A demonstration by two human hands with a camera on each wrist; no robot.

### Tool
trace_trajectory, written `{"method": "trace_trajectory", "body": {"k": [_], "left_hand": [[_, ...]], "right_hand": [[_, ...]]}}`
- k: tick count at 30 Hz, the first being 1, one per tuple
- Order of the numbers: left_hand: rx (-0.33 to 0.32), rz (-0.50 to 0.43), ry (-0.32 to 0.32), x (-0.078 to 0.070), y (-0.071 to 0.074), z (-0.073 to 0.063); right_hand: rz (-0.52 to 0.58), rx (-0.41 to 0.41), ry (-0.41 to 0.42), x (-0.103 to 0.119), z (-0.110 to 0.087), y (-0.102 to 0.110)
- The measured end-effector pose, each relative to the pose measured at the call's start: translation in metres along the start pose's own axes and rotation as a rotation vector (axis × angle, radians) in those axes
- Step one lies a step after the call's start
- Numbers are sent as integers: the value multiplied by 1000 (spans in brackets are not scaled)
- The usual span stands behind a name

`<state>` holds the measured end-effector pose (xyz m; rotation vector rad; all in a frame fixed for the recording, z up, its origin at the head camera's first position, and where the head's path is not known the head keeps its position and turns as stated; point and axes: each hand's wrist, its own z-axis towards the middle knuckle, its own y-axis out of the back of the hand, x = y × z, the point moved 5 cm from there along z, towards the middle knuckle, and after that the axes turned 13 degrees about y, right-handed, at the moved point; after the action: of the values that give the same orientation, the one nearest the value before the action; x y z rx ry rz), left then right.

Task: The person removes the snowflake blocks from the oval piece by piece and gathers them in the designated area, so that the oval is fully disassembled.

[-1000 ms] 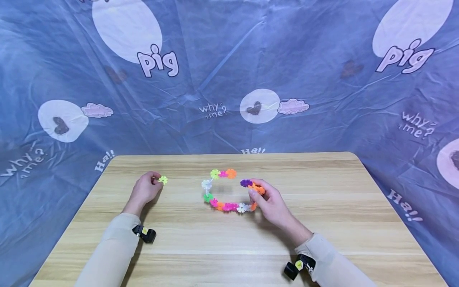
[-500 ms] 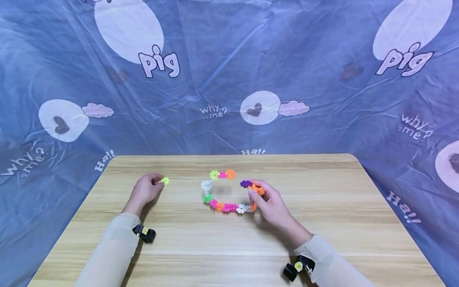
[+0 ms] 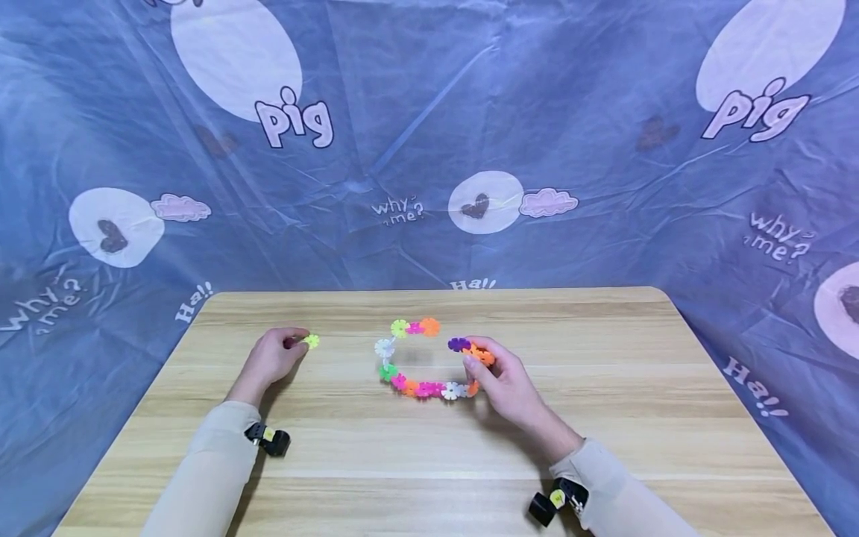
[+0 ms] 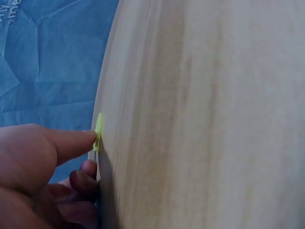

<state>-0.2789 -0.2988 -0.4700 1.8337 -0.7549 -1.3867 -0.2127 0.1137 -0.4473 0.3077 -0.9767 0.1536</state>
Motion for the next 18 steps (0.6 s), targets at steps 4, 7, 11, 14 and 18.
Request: {"method": "trace_trajectory", "body": {"k": [4,7,11,14,18], "left_hand": [[17,-58,16,-2,0,-5],[27,-133,5,-8,1,-10],[47,-230,-39,-19,1,-18],[63,-278,-64,-30,1,-25],[64,-296,-106,-43,1,-35]], "right_hand": [[7,-1,17,-1,1,-1],[14,-3,19,0,1,-2],[11,-7,21,0,3,-3],[-3,-12,25,-1,3,-2],[-13,-7,26,-1,4,-3]]}}
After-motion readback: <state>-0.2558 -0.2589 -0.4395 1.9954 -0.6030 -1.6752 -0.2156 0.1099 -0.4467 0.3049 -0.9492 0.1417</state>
